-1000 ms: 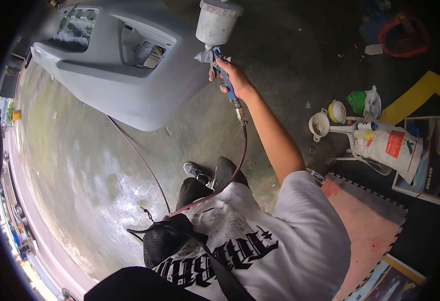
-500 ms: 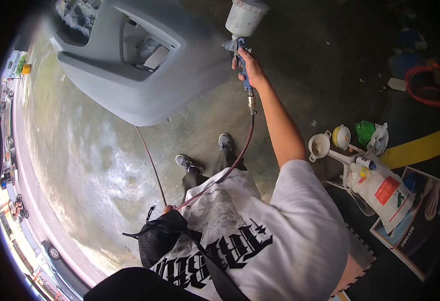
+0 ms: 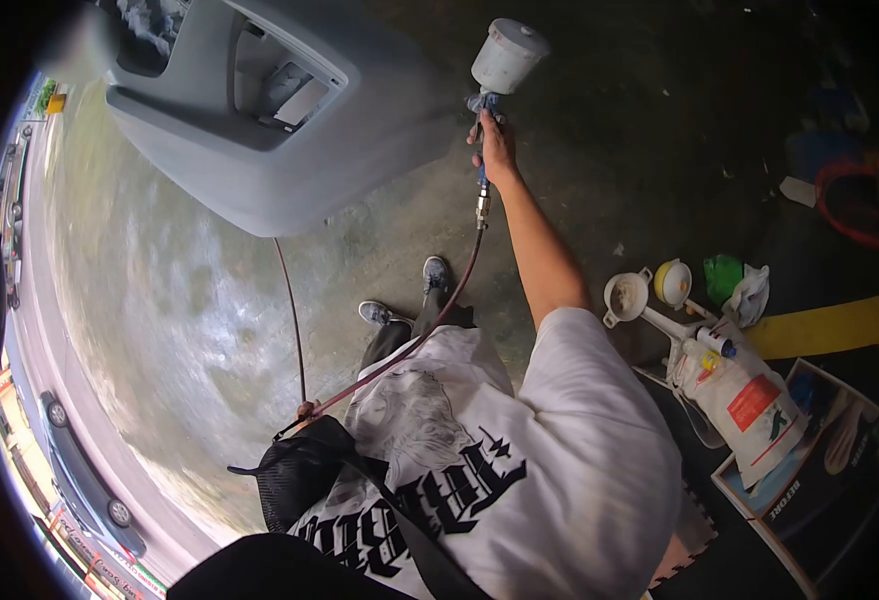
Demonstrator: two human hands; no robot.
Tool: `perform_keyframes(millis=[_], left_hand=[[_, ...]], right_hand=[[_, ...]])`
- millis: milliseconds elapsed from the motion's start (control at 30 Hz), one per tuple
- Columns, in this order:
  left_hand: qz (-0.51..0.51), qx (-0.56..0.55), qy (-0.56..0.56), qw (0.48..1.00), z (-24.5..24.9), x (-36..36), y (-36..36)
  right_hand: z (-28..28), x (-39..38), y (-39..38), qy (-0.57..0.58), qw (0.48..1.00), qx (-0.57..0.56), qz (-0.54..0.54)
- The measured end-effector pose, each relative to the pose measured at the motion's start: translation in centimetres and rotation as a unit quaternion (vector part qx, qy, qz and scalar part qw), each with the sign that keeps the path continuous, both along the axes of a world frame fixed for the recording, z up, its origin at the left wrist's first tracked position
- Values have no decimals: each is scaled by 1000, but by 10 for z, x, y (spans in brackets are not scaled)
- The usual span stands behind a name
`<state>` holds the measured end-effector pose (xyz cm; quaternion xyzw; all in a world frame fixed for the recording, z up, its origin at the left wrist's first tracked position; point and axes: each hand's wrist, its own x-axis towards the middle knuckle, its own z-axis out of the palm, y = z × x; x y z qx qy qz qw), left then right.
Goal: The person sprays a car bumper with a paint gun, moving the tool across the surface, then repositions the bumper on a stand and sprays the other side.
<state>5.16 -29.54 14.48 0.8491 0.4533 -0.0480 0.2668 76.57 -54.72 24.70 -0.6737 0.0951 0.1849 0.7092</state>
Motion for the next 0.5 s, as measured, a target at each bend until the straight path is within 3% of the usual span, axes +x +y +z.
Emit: perform_keyframes(millis=[33,67,133,167,267,500], left_hand=[[-9,-7,95,995,45,35,-5],[-4,-8,98,995,28,16,-5],[103,-47,-102,988,20,19,-7],[-24,43,54,997,27,8,-9],[-31,47,-30,998,50,12,-12],[18,15,35,999,47,-2,7]], right_hand=[[2,-6,3,14,999,34,6],[4,-14,4,17,999,33,11],[15,-30,8,-8,996,74,42],[21,-37,11,-9,996,73,47],[44,-67,27,-45,990,95,97],[63,-121,66,-59,978,110,169]])
